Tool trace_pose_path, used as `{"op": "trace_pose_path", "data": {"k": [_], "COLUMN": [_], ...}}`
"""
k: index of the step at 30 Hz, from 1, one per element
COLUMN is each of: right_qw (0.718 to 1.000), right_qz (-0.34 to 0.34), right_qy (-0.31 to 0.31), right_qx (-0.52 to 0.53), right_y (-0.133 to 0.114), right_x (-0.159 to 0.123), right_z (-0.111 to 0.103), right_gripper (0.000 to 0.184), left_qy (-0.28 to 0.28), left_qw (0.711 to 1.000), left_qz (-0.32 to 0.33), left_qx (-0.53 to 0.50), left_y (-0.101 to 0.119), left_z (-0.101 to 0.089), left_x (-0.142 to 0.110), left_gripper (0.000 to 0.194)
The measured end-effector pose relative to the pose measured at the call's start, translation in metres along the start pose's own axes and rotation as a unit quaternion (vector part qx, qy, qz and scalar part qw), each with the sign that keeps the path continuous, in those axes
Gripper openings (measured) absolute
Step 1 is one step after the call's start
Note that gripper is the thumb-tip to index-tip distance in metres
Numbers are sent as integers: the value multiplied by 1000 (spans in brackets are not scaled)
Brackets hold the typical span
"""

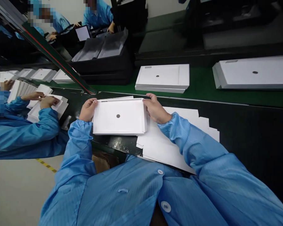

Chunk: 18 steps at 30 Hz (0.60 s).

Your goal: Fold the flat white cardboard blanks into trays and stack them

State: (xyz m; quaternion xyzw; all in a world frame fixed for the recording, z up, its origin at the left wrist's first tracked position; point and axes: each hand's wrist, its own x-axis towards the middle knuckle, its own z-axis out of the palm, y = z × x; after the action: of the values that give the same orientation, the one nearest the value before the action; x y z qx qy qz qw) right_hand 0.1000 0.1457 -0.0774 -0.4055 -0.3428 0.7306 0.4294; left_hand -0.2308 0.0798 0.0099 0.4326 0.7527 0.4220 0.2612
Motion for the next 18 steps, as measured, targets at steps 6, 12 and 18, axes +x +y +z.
{"op": "trace_pose_path", "data": {"k": [6, 12, 18], "right_qw": [990, 924, 794], "right_qz": [1, -133, -246], "right_qy": [-26, -128, -196], "right_qx": [-141, -334, -521], "right_y": [34, 62, 77], "right_x": [21, -25, -62], "right_z": [14, 7, 11], "right_gripper": [59, 75, 94], "left_qy": [7, 43, 26], "left_qw": [986, 973, 981], "left_qz": [-33, -35, -47], "left_qx": [163, 223, 189], "left_y": [-19, -31, -57], "left_z": [-22, -36, -55], "left_x": [40, 34, -22], "left_gripper": [43, 56, 61]}}
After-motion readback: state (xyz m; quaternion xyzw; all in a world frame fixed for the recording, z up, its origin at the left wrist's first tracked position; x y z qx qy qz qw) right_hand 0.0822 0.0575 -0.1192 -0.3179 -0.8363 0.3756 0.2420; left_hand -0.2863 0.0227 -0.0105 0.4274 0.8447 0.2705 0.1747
